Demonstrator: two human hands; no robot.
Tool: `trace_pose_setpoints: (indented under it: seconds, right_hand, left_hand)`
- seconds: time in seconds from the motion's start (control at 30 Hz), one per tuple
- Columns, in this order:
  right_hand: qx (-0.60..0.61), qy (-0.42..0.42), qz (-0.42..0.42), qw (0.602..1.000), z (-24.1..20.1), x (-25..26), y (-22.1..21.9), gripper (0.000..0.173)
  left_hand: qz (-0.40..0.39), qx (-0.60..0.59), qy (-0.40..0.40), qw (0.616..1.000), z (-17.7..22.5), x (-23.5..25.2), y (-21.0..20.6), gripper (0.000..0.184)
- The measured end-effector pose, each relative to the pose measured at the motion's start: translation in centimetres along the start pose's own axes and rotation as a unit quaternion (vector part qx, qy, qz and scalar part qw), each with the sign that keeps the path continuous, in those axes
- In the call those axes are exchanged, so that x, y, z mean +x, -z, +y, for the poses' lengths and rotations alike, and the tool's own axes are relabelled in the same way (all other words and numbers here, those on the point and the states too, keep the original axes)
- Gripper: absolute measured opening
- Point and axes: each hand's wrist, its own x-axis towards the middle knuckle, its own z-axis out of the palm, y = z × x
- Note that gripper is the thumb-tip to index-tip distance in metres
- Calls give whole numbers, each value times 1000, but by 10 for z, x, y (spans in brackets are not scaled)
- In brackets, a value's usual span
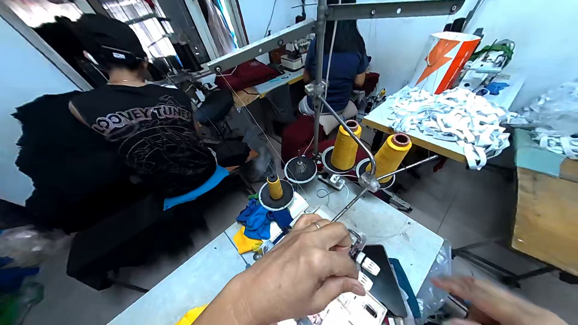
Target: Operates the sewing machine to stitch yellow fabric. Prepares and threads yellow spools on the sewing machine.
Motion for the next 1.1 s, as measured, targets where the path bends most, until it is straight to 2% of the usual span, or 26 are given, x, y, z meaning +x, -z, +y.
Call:
trace_pose_setpoints:
  seconds: [0.07,0.1,0.17,0.23,0.27,0.37,0.47,0.53,0.6,0.63,0.7,0.77,0.8,0.87,0.93,1.0,1.1]
  right_hand:
    - [150,104,108,977,-36,31,-15,53]
    - [224,126,124,958,-52,45,-26,54]
    - [372,96,92,919,-75,59,-42,44]
    - [452,33,55,890,-73,56,-47,22]
    - [455,12,57,889,-64,50,-47,17]
    - [434,-44,69,897,-26,24,-42,18]
    - [404,-59,83,909,-10,9,-33,19]
    - [354,-26,96,930,-15,10,-29,16]
    - [263,57,103,958,-29,22,-26,18]
    - [211,106,104,966,-38,32,-25,21]
    - [112,185,120,969,-61,52,-24,23]
    - [29,246,165,955,-82,70,-25,26]
    - [2,271,190,944,-91,78,-25,27]
    - [-13,307,227,924,-102,92,-23,27]
    - [23,324,223,919,-104,103,-20,25]
    - [96,325,200,919,-100,110,-19,24]
    - [195,295,158,922,-94,113,-22,21]
  left_hand:
    - [5,4,-8,1000,7,7,-3,27]
    - [15,6,-10,1000,11,9,-4,27]
    - [38,6,-7,999,13,10,-1,26]
    - [62,15,9,998,9,3,8,26]
    - [72,21,22,997,6,-3,13,27]
    - [90,41,63,993,-11,-27,22,26]
    - [93,24,107,990,-31,-45,18,26]
    - [90,22,155,984,-35,-48,12,30]
    - [82,52,179,979,-23,-42,10,52]
    - [82,57,167,981,-11,-35,11,61]
    - [82,10,114,990,17,-19,15,69]
    - [64,-98,97,988,41,-5,17,63]
    - [52,-156,120,979,48,-1,18,59]
    - [50,-254,218,941,56,3,22,53]
    - [61,-321,281,902,53,0,30,42]
    - [71,-305,295,903,47,-6,36,32]
    - [74,-223,294,926,41,-15,42,23]
